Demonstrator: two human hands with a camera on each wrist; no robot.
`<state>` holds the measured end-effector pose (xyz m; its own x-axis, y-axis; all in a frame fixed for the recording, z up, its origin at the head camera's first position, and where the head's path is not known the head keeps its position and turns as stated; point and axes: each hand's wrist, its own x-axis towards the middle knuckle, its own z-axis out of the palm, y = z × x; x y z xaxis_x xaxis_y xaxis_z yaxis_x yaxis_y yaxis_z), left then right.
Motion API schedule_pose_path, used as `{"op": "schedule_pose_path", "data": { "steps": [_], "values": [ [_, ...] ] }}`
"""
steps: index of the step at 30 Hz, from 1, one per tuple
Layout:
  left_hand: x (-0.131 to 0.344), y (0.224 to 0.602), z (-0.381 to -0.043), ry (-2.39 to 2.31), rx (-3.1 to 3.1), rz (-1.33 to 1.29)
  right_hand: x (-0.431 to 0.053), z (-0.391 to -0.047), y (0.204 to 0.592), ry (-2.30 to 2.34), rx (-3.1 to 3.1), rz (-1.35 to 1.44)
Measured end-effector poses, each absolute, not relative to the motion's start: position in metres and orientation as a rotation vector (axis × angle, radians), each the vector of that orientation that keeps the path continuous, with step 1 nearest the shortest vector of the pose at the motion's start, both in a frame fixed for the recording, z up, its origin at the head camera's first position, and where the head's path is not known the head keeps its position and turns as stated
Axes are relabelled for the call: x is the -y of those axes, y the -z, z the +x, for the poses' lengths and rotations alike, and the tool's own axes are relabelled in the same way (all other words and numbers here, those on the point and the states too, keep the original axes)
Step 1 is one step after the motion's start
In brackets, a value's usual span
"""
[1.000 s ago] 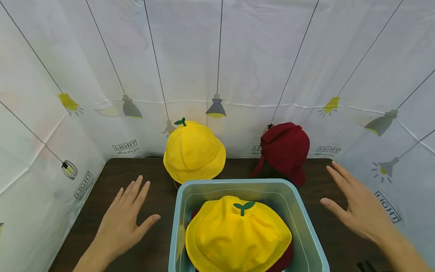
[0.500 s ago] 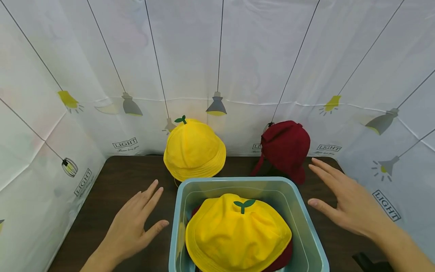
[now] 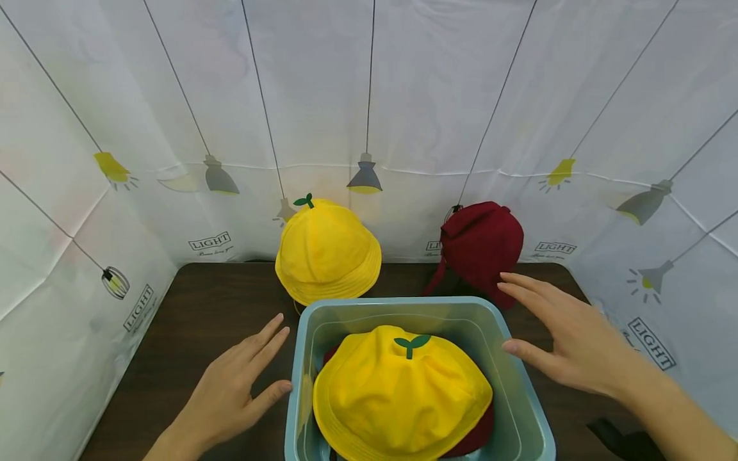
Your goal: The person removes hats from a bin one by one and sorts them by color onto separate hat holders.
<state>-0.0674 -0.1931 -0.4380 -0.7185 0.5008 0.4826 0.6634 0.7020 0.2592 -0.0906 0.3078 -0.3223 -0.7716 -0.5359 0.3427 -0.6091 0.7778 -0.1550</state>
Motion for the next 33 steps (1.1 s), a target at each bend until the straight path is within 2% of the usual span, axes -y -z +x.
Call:
{"op": "schedule_pose_path", "data": {
  "steps": [14, 33],
  "values": [
    [0.188, 0.442, -0.065, 0.627, 2.478, -0.961, -0.275, -0.096, 0.321, -0.313, 2.699, 1.121],
    [0.185, 0.445, -0.067, 0.665, 2.465, -0.980, -0.232, -0.094, 0.306, -0.460, 2.858, 1.280]
  ]
}}
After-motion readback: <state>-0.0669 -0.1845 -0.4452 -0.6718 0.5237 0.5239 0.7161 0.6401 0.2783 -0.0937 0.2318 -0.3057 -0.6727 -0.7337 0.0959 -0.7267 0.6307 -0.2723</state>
